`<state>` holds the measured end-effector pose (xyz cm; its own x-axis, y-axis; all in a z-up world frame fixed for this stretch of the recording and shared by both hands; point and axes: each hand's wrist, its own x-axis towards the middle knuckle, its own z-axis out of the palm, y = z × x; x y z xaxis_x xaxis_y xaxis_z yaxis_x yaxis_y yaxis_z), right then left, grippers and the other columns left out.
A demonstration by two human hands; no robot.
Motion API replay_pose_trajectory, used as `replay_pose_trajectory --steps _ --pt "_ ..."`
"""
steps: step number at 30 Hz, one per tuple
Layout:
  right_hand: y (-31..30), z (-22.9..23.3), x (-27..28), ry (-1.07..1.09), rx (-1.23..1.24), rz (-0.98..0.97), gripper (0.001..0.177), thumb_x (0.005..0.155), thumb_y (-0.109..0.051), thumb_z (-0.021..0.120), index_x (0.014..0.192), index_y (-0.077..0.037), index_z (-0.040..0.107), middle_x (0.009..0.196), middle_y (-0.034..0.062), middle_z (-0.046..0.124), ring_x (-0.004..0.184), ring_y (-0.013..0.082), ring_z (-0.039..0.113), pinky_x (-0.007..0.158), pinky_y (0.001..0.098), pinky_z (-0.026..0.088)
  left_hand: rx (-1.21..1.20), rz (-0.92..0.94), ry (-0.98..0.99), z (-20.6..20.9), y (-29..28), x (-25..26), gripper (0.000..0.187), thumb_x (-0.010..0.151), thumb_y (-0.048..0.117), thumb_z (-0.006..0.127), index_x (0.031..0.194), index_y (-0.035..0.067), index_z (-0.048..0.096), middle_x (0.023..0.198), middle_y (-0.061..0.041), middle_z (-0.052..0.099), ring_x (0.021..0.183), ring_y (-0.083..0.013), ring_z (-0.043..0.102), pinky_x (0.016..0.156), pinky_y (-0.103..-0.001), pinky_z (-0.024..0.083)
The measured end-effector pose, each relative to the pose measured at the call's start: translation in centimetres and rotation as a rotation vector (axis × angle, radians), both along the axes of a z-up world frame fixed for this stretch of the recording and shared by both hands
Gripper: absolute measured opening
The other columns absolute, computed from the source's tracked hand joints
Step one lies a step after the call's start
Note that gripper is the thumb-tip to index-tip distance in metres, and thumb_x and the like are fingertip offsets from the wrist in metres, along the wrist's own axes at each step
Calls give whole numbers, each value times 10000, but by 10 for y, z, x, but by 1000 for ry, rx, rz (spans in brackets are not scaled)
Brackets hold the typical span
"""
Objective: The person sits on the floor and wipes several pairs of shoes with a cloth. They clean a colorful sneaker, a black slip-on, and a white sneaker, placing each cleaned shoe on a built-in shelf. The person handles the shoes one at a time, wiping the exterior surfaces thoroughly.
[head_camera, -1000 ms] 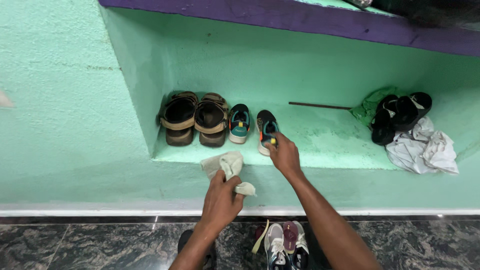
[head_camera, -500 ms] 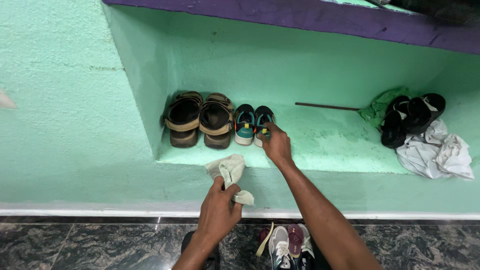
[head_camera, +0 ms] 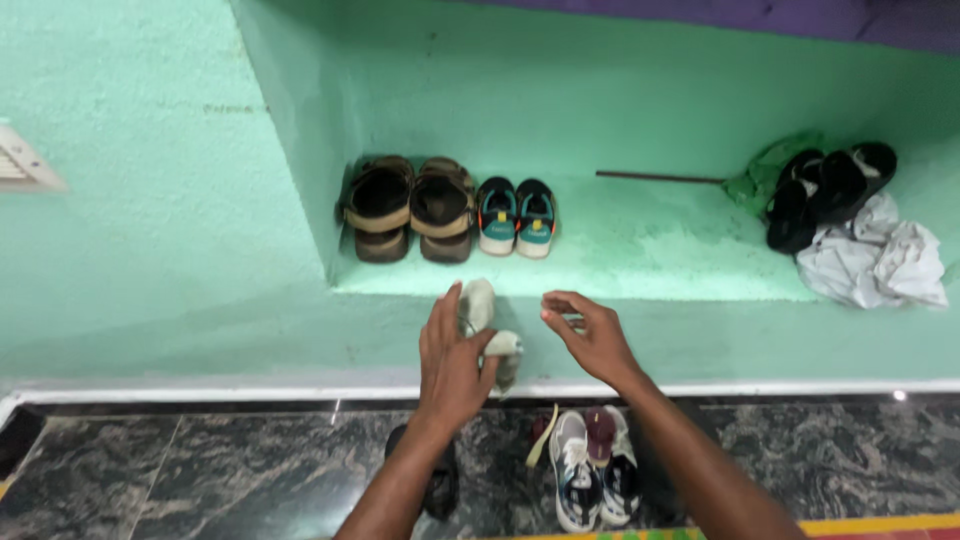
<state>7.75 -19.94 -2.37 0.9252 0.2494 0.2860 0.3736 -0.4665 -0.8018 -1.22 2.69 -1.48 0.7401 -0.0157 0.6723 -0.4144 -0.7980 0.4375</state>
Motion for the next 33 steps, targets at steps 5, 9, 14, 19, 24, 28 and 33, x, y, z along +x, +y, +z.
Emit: replay_pose_trajectory --steps 5,9,14,19,24,28,33 --pt "-11 9 -71 26 -76 281 612 888 -256 765 1421 -65 534 1284 107 687 1181 220 643 930 401 521 -191 -197 359 -19 -4 7 289 885 221 682 1113 61 761 1050 -145 698 1079 -339 634 949 -467 470" --pt "-10 -10 -94 22 -74 263 692 839 -280 824 1391 15 527 1184 172 679 1109 256 647 872 401 541 -228 -359 461 -37 -18 0 262 909 248 690 1043 46 787 916 -160 701 930 -321 671 810 -416 514" --pt "-26 -47 -90 549 -63 125 463 981 -395 662 1209 -2 752 845 147 755 674 202 696 629 344 565 -364 -406 614 -58 -16 -7 284 911 268 691 1047 23 738 918 -129 734 802 -261 720 721 -401 557" --pt "-33 -52 -86 689 110 106 470 962 -390 616 1220 -6 699 851 134 755 690 204 723 657 384 626 -326 -286 756 -64 -5 -4 298 967 328 660 1070 53 708 861 -119 750 749 -229 731 689 -407 577" --pt "-40 -58 -80 680 341 18 489 1006 -376 570 1329 -16 636 1046 149 768 948 193 733 900 329 569 -227 -150 672 -75 -21 3 242 1000 250 620 1158 70 648 952 -102 748 789 -246 744 675 -431 582" --pt "-45 -107 -73 588 352 -142 545 1051 -346 613 1396 55 483 1261 139 643 1158 208 618 1009 391 472 -287 -87 732 -121 -19 5 321 901 270 713 1141 63 661 985 -137 755 875 -301 742 766 -453 566" --pt "-26 -182 -82 737 222 -82 578 1001 -423 606 1349 37 631 1264 208 672 1138 286 628 975 430 485 -224 55 925 -227 -1 -3 393 842 345 779 1132 94 690 1066 -190 724 1025 -384 677 897 -502 534"
